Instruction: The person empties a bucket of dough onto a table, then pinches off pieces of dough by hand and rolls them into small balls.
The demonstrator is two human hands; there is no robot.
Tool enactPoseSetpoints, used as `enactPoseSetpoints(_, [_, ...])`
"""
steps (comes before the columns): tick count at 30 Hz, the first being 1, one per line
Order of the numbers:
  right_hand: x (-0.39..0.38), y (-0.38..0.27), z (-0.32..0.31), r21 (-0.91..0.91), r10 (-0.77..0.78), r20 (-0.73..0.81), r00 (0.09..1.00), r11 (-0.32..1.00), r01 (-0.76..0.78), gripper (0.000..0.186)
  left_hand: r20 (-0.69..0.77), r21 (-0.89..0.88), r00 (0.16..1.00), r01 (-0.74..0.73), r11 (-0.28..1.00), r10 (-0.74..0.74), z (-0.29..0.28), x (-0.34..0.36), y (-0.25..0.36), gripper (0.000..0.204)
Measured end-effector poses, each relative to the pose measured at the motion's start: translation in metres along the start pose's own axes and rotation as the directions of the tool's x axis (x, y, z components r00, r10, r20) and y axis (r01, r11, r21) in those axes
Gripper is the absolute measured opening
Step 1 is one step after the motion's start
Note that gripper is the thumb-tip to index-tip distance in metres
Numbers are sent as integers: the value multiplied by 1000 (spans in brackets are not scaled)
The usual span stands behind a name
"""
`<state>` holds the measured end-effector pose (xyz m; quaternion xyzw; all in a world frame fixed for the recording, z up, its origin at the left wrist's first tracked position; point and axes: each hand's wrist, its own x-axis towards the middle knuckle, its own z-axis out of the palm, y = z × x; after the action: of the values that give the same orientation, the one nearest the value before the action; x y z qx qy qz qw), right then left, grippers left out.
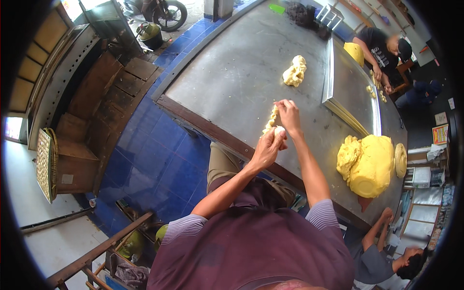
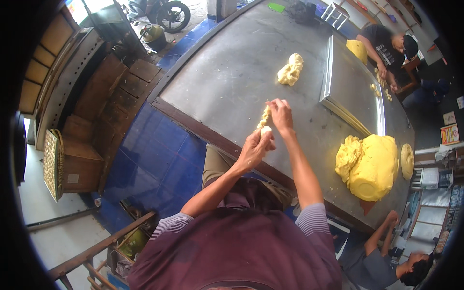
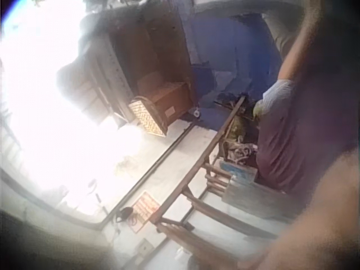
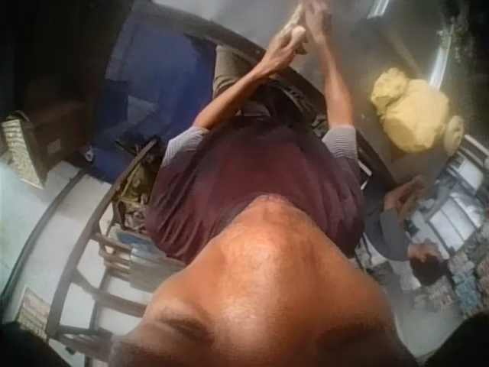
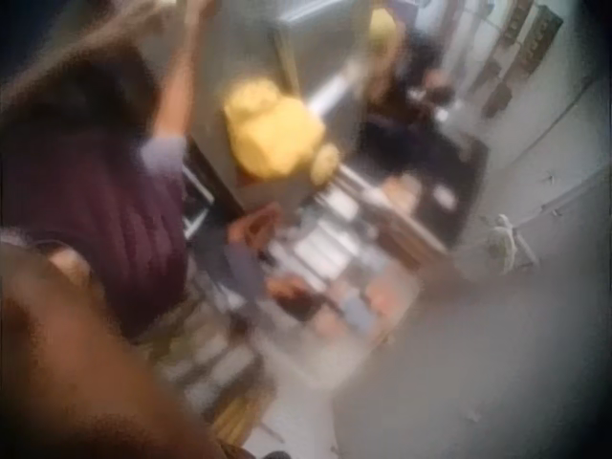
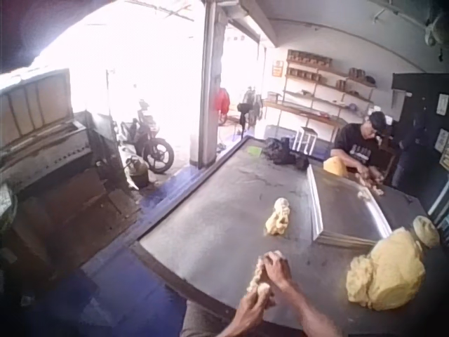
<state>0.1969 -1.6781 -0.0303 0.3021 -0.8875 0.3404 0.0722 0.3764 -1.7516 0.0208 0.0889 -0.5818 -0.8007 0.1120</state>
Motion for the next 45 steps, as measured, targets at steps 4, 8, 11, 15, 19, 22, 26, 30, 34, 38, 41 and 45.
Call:
enactPoseSetpoints(4, [-20, -48, -35, 173, 21, -61, 998, 985, -10, 22, -67, -176, 997, 31, 984, -44, -17, 11, -4, 37])
enactPoseSetpoints(8, [-50, -85, -78, 353, -49, 130, 990, 936, 0, 22, -79, -138, 997, -11, 990, 0, -5, 19, -4, 36])
enactPoseSetpoints(11, [-59, -90, -87, 328, -89, 142, 986, 944, 38, 25, -23, -80, 995, 90, 993, -92, -2, 26, -11, 36])
enactPoseSetpoints(15, [-61, -74, -71, 303, -2, 145, 989, 952, -43, 32, 9, -249, 985, 171, 953, -174, -2, 31, -12, 42])
enactPoseSetpoints(19, [-24, -41, -39, 60, 150, 155, 976, 985, -161, 35, 54, 91, 997, 44, 995, -49, 0, 22, -13, 37])
enactPoseSetpoints(22, [5, -11, -7, 125, 153, 19, 988, 980, -154, 35, 117, -72, 991, 72, 995, -63, 2, 9, -1, 37])
enactPoseSetpoints(26, [17, 3, 11, 37, -11, -58, 998, 999, 13, 30, 61, 187, 995, -83, 979, 73, -2, -1, 5, 34])
enactPoseSetpoints(30, [6, -18, -8, 91, 2, -74, 997, 996, 5, 24, -40, -33, 988, 147, 989, -148, -17, 3, -14, 40])
enactPoseSetpoints(34, [-35, -68, -53, 402, 21, 94, 995, 914, -57, 25, -94, -226, 995, 15, 974, -37, -24, 9, -15, 38])
enactPoseSetpoints(38, [-76, -91, -90, 311, -97, 185, 978, 950, 36, 22, 24, -111, 999, 27, 993, -25, -6, 2, -9, 33])
enactPoseSetpoints(41, [-95, -99, -96, 221, -59, 184, 981, 975, 18, 20, 121, -61, 965, 241, 969, -233, -5, -9, -8, 31])
enactPoseSetpoints(45, [-119, -83, -74, 238, 4, 81, 997, 971, -23, 26, 176, -206, 961, 247, 947, -213, 3, -32, -29, 33])
